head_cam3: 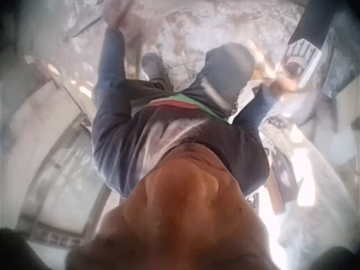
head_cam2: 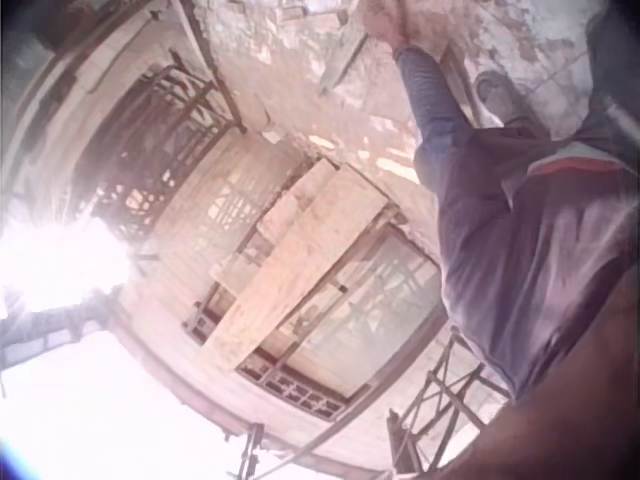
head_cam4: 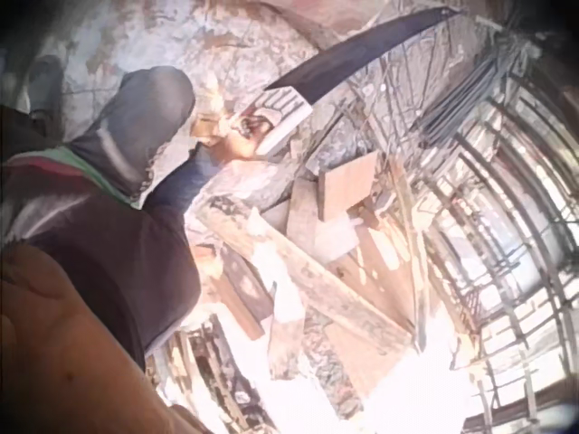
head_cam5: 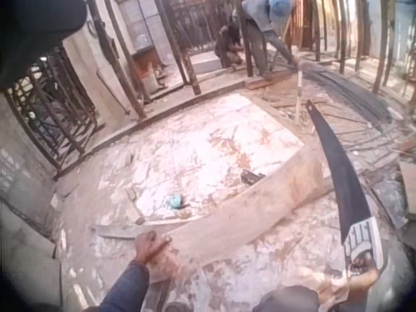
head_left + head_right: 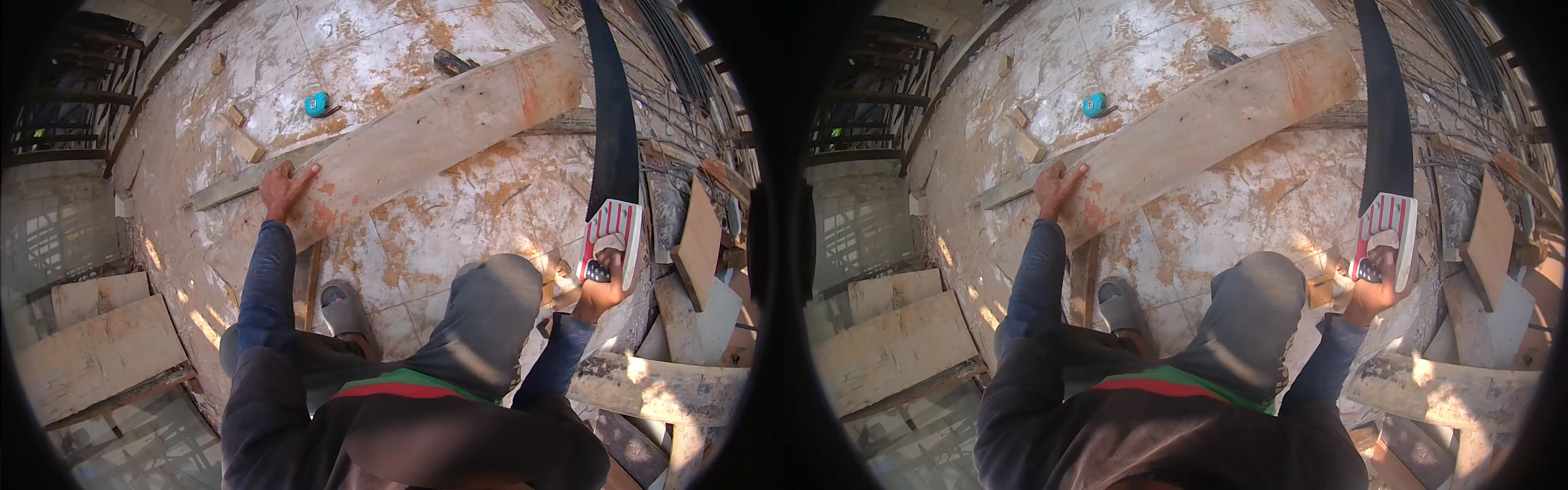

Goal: The person uses an ax to clean a piece of wood, then measures and marks it with a tape measure and pencil, and finally uses a handsaw to cut the wood.

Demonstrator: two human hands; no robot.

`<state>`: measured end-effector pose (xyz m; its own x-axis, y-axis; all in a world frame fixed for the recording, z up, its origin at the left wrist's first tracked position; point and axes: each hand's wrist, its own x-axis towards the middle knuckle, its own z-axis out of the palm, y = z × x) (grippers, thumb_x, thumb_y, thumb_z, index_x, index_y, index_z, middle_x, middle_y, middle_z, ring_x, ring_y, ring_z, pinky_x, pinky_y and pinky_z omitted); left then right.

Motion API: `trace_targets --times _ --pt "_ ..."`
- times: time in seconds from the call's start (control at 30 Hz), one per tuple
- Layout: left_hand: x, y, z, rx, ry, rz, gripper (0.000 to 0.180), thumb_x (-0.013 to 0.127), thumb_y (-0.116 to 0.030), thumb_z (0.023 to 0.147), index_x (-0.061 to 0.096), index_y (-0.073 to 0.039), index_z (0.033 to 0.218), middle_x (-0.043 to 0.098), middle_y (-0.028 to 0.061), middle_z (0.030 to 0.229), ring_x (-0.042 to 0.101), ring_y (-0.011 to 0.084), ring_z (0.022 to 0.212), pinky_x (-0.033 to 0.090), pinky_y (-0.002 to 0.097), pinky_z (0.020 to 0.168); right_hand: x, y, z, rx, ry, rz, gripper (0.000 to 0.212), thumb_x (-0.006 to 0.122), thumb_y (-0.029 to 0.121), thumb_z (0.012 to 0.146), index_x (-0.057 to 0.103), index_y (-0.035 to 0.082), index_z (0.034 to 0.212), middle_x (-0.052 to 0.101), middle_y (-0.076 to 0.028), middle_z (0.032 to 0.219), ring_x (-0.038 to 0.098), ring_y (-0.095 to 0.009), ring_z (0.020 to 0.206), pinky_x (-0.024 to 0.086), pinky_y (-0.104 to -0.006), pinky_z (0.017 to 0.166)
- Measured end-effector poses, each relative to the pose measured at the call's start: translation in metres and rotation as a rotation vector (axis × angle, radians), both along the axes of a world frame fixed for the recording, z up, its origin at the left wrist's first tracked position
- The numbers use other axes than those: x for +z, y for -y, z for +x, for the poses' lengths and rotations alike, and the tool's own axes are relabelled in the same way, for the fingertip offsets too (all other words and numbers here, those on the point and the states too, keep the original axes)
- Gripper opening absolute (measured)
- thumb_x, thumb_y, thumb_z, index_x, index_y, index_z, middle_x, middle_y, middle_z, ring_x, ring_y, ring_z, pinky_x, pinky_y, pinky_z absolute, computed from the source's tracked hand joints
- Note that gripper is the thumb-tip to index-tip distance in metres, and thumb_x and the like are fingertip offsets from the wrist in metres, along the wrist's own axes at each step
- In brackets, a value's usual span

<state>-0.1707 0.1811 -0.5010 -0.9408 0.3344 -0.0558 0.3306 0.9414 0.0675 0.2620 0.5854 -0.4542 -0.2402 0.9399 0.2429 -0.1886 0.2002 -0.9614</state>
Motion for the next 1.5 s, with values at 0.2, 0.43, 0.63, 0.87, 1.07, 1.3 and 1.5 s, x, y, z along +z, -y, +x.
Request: trace_targets --times 0.2,0.43,0.63,0.87,1.07,1.3,1.5 --pt "-0.012 0.117 0.033 0.311 0.159 0.183 0.078 0.059 -0.077 0.078 0.065 0.0 0.072 0.064 0.0259 0.076 0.064 0.0411 0.078 0.046 0.0477 0.072 -0.008 -0.017 -0.065 0.254 0.098 0.108 0.008 0.054 -0.002 0.091 0.058 -0.008 0.095 0.057 -0.011 0.077 0.051 -0.018 0.067 0.047 -0.0315 0.067" --pt "-0.061 0.185 0.075 0.496 0.024 0.159 0.083 0.051 -0.077 0.083 0.072 0.003 0.087 0.067 0.0322 0.09 0.066 0.0462 0.091 0.049 0.0502 0.083 0.008 0.018 -0.143 0.453 0.166 0.152 0.05 0.066 0.021 0.08 0.064 -0.008 0.121 0.062 -0.007 0.078 0.057 -0.013 0.068 0.044 -0.0278 0.065" --pt "-0.095 0.196 0.1 0.602 0.125 0.178 0.083 0.045 -0.075 0.087 0.073 0.003 0.088 0.068 0.0326 0.092 0.066 0.0466 0.094 0.049 0.0504 0.087 0.021 0.03 -0.141 0.643 0.281 0.117 0.056 0.071 0.027 0.076 0.066 -0.007 0.12 0.068 -0.007 0.084 0.06 -0.013 0.073 0.045 -0.0271 0.068" --pt "-0.115 0.18 0.067 0.361 -0.089 0.165 0.079 0.059 -0.068 0.086 0.059 -0.002 0.128 0.058 0.0279 0.129 0.057 0.0419 0.115 0.047 0.051 0.093 -0.016 0.044 -0.117 0.61 0.272 0.075 0.051 0.066 0.019 0.08 0.062 -0.011 0.121 0.065 -0.008 0.08 0.059 -0.012 0.067 0.049 -0.0258 0.065" --pt "-0.123 0.1 0.015 0.232 0.107 0.378 0.098 0.066 -0.074 0.076 0.05 0.002 0.137 0.054 0.028 0.135 0.054 0.0416 0.124 0.043 0.0509 0.101 -0.031 0.044 -0.068 0.485 0.293 -0.117 0.046 0.07 0.018 0.079 0.065 -0.008 0.117 0.064 -0.003 0.081 0.058 -0.008 0.071 0.046 -0.023 0.066" --pt "-0.104 0.06 0.014 0.556 0.058 0.217 0.084 0.034 -0.073 0.093 0.072 0.0 0.104 0.069 0.0283 0.105 0.065 0.044 0.104 0.047 0.0493 0.093 -0.023 0.029 0.003 0.284 0.309 -0.081 0.037 0.074 0.022 0.075 0.069 -0.007 0.099 0.066 -0.007 0.075 0.06 -0.012 0.065 0.048 -0.0265 0.063" --pt "-0.086 0.016 0.021 0.415 0.104 0.225 0.082 0.034 -0.074 0.093 0.073 -0.002 0.1 0.069 0.0295 0.103 0.065 0.0454 0.101 0.048 0.0516 0.09 -0.014 0.022 0.034 0.227 0.223 -0.007 0.041 0.071 0.021 0.078 0.065 -0.011 0.103 0.062 -0.008 0.069 0.057 -0.015 0.061 0.047 -0.0281 0.061"
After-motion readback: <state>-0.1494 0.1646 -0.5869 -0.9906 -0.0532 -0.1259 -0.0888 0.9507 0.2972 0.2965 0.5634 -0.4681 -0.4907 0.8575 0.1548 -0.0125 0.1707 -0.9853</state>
